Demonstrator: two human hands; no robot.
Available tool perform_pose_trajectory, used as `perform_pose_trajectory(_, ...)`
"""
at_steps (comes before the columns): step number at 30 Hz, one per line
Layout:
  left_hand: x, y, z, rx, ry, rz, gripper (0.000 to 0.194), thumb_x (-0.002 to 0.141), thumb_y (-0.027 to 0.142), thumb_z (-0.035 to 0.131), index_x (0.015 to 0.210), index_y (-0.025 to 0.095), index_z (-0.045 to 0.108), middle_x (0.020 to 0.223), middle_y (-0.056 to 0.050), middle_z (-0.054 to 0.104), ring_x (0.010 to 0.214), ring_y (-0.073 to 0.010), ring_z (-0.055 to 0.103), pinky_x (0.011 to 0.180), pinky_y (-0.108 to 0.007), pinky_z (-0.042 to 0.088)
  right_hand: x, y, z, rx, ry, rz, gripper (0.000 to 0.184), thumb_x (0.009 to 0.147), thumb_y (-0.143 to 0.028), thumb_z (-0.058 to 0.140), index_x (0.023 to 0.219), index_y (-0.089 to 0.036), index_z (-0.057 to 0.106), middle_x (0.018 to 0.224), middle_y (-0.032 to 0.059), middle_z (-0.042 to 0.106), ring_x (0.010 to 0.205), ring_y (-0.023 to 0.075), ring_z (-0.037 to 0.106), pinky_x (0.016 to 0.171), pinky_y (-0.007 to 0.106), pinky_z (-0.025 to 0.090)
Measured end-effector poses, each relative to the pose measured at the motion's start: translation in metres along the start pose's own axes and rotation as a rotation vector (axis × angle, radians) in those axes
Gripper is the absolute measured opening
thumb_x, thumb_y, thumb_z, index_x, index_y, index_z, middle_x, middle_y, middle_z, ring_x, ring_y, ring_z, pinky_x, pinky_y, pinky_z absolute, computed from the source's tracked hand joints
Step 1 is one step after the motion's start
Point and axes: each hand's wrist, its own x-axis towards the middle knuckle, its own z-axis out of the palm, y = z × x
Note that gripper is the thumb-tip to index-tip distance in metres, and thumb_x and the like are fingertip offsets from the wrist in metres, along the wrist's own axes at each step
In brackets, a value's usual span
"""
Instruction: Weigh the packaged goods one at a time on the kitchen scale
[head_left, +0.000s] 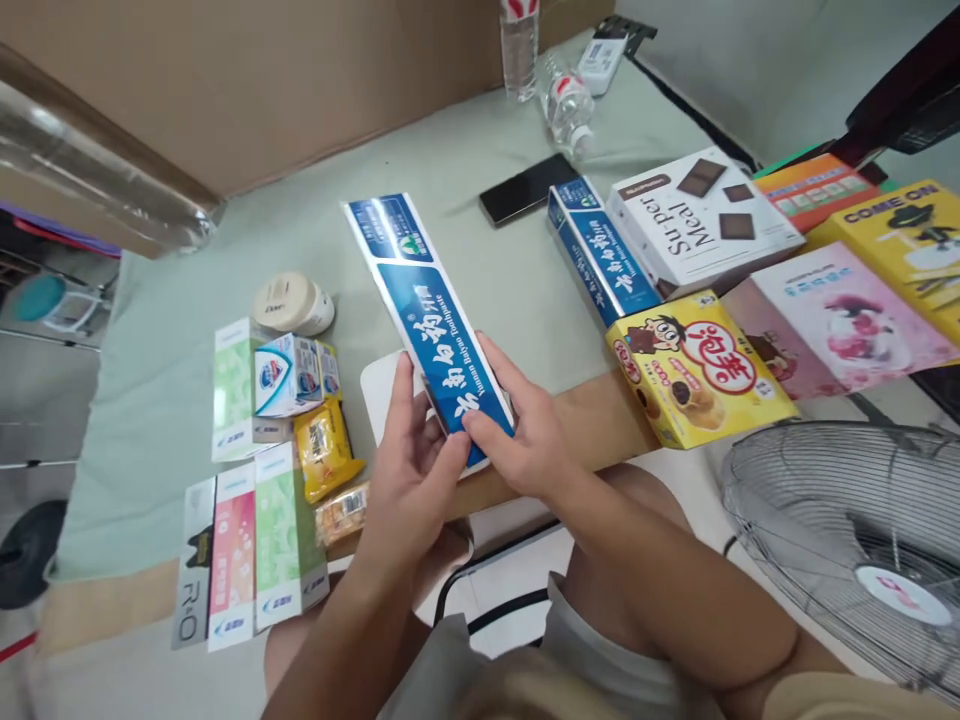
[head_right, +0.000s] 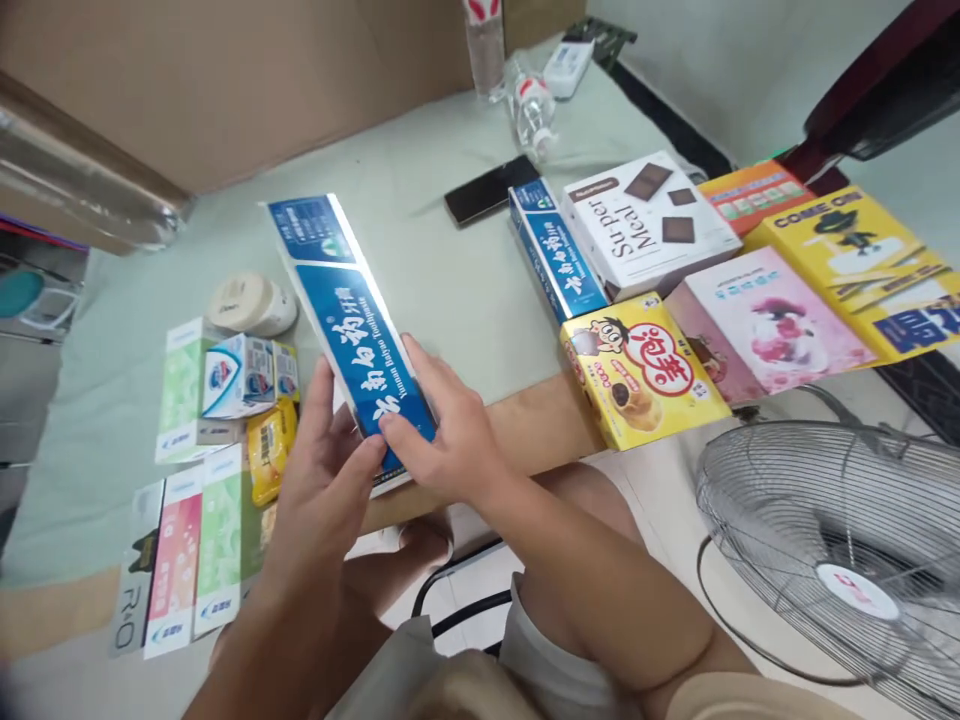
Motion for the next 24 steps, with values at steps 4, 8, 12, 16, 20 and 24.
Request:
perform_pose_trajectory(4, 0.041, 0.017, 0.032, -0.178, 0.006, -0.174, 0.102, 0.086, 0.040, 0.080, 0.170, 0.033, 0.022, 0.138, -0.008, 0.071, 0.111, -0.0209, 0.075, 0.087, -0.027, 0.064, 0.004, 0.001, -0.021, -0.030, 0.163, 0.173, 0.059, 0.095, -0.041, 0.057, 0.151, -0.022, 0.054, 0.150, 0.0112, 0.065, 0.136, 0.0282, 0.065, 0.116, 0.050, 0.055)
perform_pose_trajectory(8, 0.079, 0.020, 0.057, -0.222, -0.011, -0.315, 0.108, 0.080, 0.027, 0.083, 0.169, 0.026, 0.023, 0.102, -0.004, 0.078, 0.084, -0.0168, 0.075, 0.075, -0.025, 0.061, -0.001, 0.003, -0.040, -0.214, 0.231, 0.273, 0.068, 0.090, -0.042, 0.059, 0.153, -0.020, 0.051, 0.165, 0.0163, 0.047, 0.157, 0.0343, 0.042, 0.128, 0.063, 0.038)
perform_pose_trajectory(12, 0.108, 0.012, 0.080, -0.139, -0.027, -0.317, 0.099, 0.081, 0.021, 0.077, 0.167, 0.029, 0.028, 0.100, -0.002, 0.076, 0.086, -0.0167, 0.074, 0.079, -0.027, 0.060, -0.008, -0.001, -0.047, -0.417, 0.232, 0.234, 0.067, 0.089, -0.038, 0.057, 0.153, -0.019, 0.053, 0.171, 0.0168, 0.038, 0.163, 0.0398, 0.028, 0.128, 0.071, 0.030)
perform_pose_trajectory(16, 0.132, 0.005, 0.087, 0.039, -0.135, -0.203, 0.089, 0.079, 0.024, 0.078, 0.159, 0.029, 0.041, 0.117, -0.007, 0.075, 0.108, -0.0247, 0.073, 0.096, -0.038, 0.061, -0.010, -0.004, -0.049, -0.493, 0.145, 0.201, 0.065, 0.090, -0.036, 0.055, 0.154, -0.020, 0.054, 0.166, 0.0170, 0.044, 0.161, 0.0424, 0.028, 0.127, 0.072, 0.031)
perform_pose_trajectory(20, 0.145, -0.001, 0.084, 0.366, -0.108, 0.012, 0.051, 0.078, 0.024, 0.080, 0.127, 0.025, 0.067, 0.125, -0.009, 0.070, 0.122, -0.0294, 0.065, 0.103, -0.045, 0.058, -0.010, -0.005, -0.046, -0.516, 0.147, 0.200, 0.068, 0.091, -0.036, 0.054, 0.157, -0.018, 0.050, 0.166, 0.0178, 0.044, 0.161, 0.0428, 0.028, 0.126, 0.072, 0.031)
perform_pose_trajectory(24, 0.152, -0.014, 0.091, 0.382, -0.119, 0.028, 0.038, 0.088, 0.029, 0.076, 0.123, 0.024, 0.064, 0.119, -0.010, 0.068, 0.112, -0.0265, 0.067, 0.098, -0.046, 0.060, -0.009, -0.006, -0.038, -0.532, 0.162, 0.137, 0.067, 0.091, -0.034, 0.055, 0.155, -0.016, 0.052, 0.167, 0.0219, 0.041, 0.161, 0.0427, 0.029, 0.126, 0.070, 0.032)
